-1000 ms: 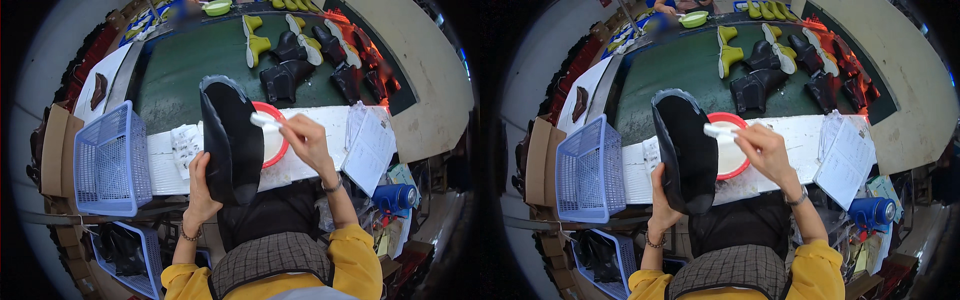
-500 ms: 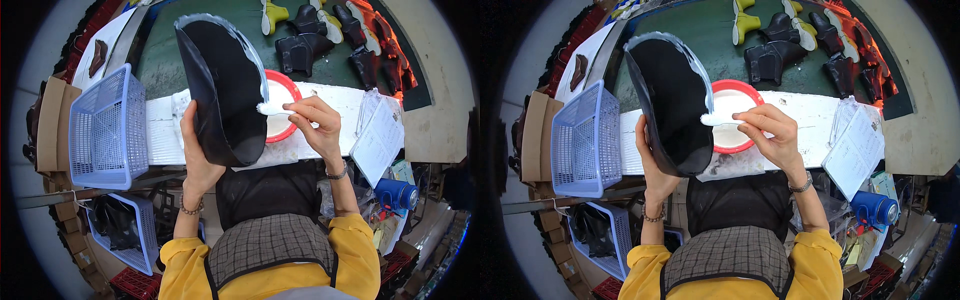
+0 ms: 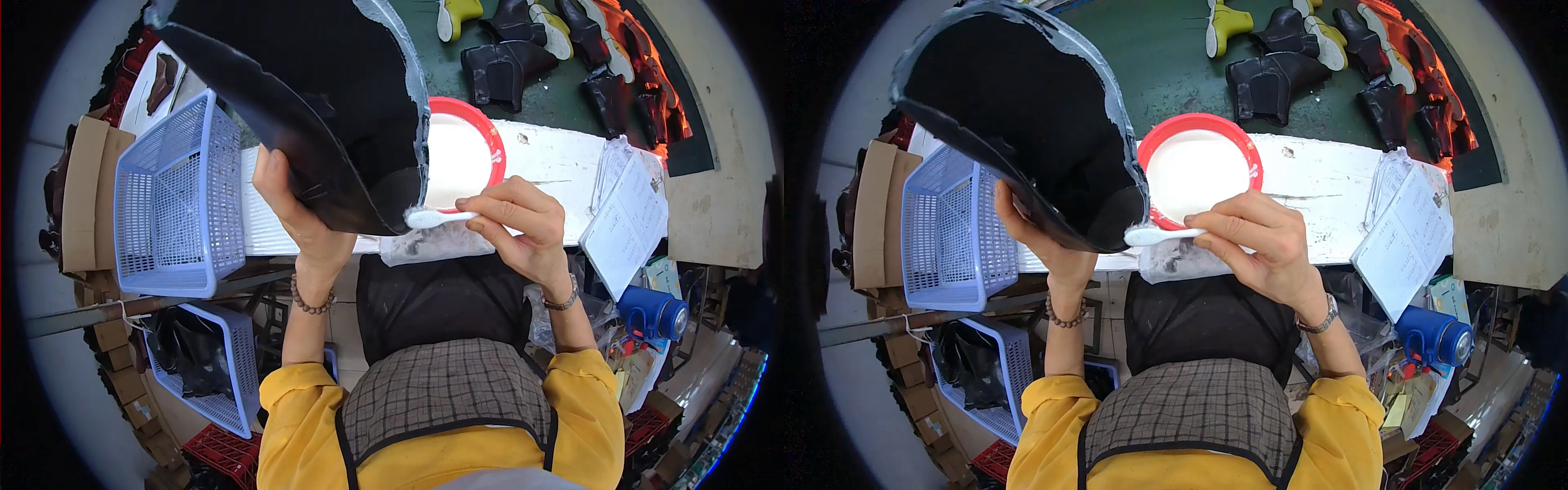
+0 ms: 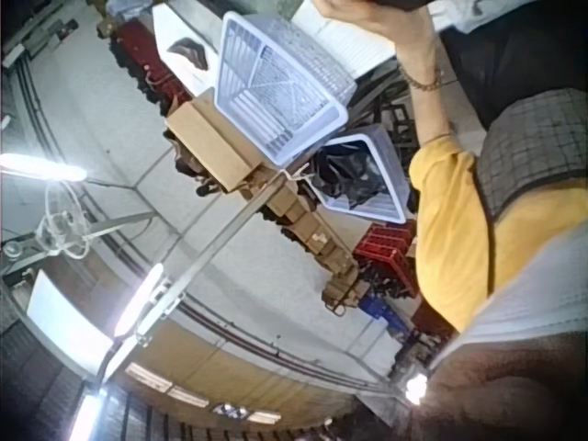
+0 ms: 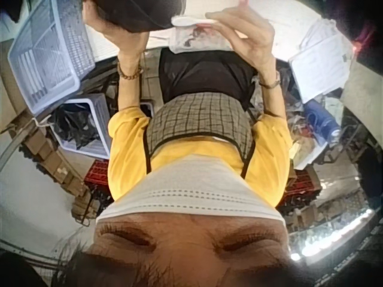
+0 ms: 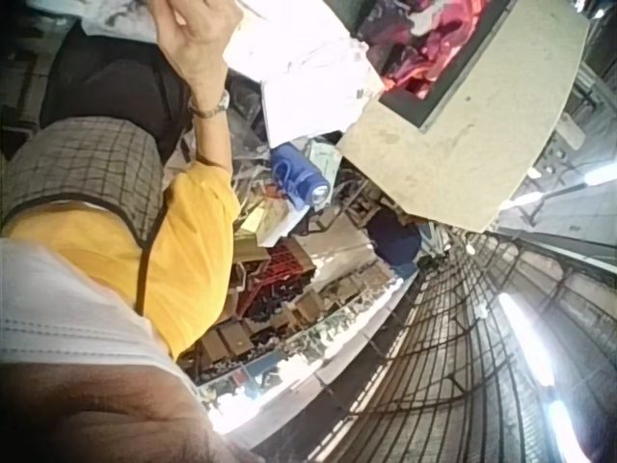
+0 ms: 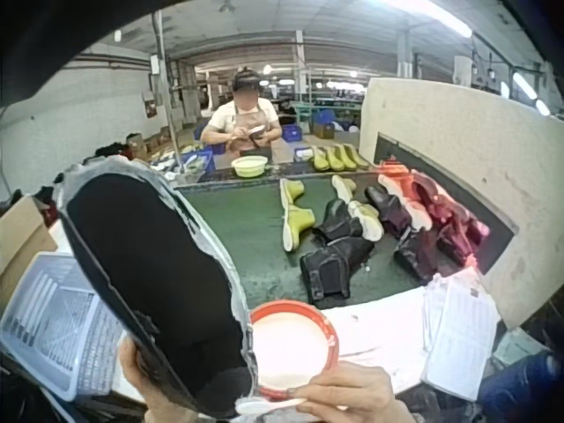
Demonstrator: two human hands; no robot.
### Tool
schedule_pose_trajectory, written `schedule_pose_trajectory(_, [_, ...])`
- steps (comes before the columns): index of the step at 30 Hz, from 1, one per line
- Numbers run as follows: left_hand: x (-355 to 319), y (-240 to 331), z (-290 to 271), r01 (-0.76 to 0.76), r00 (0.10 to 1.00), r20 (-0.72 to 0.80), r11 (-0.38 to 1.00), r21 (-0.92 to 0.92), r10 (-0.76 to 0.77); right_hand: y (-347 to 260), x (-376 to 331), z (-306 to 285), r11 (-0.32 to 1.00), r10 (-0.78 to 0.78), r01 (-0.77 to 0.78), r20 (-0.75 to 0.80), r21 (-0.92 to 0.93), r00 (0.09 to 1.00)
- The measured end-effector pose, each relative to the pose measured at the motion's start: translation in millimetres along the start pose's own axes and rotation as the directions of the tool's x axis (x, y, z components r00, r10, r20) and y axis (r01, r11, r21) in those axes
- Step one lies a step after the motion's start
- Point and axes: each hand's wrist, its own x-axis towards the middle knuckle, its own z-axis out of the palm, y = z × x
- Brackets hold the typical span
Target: Apply adhesive to the perimeter of black shoe uppers using a small brush and a bowl of glue.
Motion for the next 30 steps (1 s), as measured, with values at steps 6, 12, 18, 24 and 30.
schedule_pose_trajectory(6, [8.0,-3.2,-3.9,-0.149,0.988,0.047,0.982,0.119,0.144,-9.6,-1.5,1.4,0.977,0.129,-0.138,0.067,0.16,0.989])
schedule_pose_trajectory(12, [-16.7,-40.2,-82.4,0.762,0.596,0.616,0.604,-0.234,-0.514,69.7,-11.6,-15.7,0.738,0.186,-0.161,-0.031,-0.656,0.982])
schedule_pose_trajectory(18, [-49.8,-80.4,-121.7,0.964,0.233,0.926,-0.052,-0.26,-0.296,69.0,-1.7,-23.4,0.899,0.282,-0.288,-0.068,-0.329,0.957])
schedule_pose_trajectory(24, [-68.7,-67.0,-113.5,0.895,0.327,0.943,-0.303,-0.328,-0.057,41.8,35.9,-13.5,0.999,-0.03,0.03,-0.008,-0.023,1.0])
schedule_pose_trajectory(30, [-86.6,-89.0,-121.5,0.792,0.378,0.925,-0.509,-0.337,-0.023,60.1,8.3,-18.8,0.991,0.046,-0.04,0.041,-0.125,0.998])
